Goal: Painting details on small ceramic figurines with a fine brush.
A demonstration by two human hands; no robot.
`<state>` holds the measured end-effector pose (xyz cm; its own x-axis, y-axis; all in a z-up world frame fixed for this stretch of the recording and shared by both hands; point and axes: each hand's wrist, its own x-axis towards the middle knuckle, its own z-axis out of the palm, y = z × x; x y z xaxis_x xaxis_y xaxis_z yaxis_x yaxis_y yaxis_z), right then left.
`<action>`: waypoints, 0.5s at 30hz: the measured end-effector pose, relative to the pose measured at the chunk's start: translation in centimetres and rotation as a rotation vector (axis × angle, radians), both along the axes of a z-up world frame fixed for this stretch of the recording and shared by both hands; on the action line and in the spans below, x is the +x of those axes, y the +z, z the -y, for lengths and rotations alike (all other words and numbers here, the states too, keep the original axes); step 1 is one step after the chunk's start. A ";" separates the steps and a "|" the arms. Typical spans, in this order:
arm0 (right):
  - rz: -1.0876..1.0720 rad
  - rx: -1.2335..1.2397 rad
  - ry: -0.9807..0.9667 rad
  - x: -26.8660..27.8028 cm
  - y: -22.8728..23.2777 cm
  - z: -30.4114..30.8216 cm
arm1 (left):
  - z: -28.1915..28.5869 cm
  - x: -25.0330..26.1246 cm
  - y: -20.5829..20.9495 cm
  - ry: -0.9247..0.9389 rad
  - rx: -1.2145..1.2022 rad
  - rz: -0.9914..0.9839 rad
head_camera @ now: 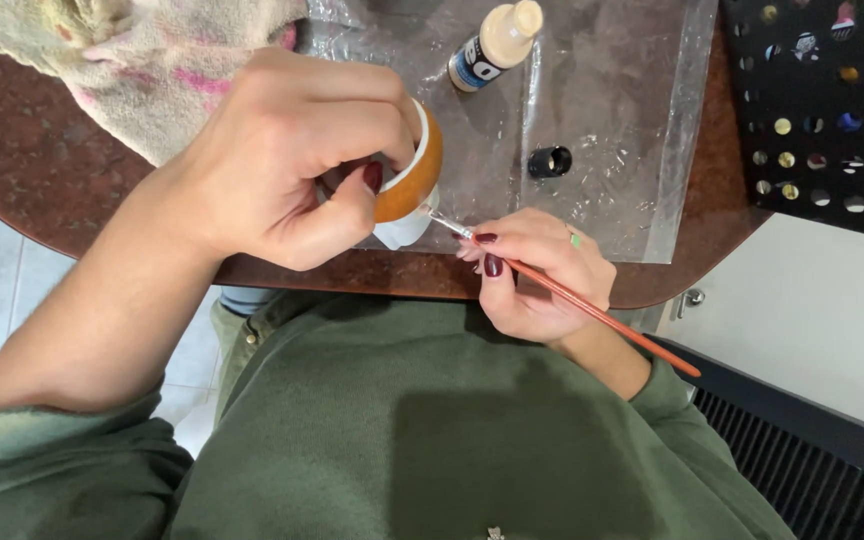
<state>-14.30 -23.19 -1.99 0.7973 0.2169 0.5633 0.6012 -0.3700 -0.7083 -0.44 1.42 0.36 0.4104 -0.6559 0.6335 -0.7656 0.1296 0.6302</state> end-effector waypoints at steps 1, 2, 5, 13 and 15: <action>-0.002 -0.001 -0.001 -0.1 0.0 -0.1 | 0.0 0.0 0.0 -0.001 -0.001 -0.002; -0.014 -0.002 0.001 0.0 0.0 -0.2 | 0.0 0.0 0.1 -0.005 -0.008 0.004; -0.021 -0.035 0.006 0.2 0.3 -0.4 | 0.1 0.1 0.3 -0.014 -0.014 0.010; -0.053 -0.005 -0.018 0.0 0.1 -0.2 | 0.1 0.1 0.2 -0.012 -0.014 0.016; -0.029 -0.079 0.032 0.3 0.6 -0.3 | 0.1 0.1 0.2 -0.014 -0.015 0.015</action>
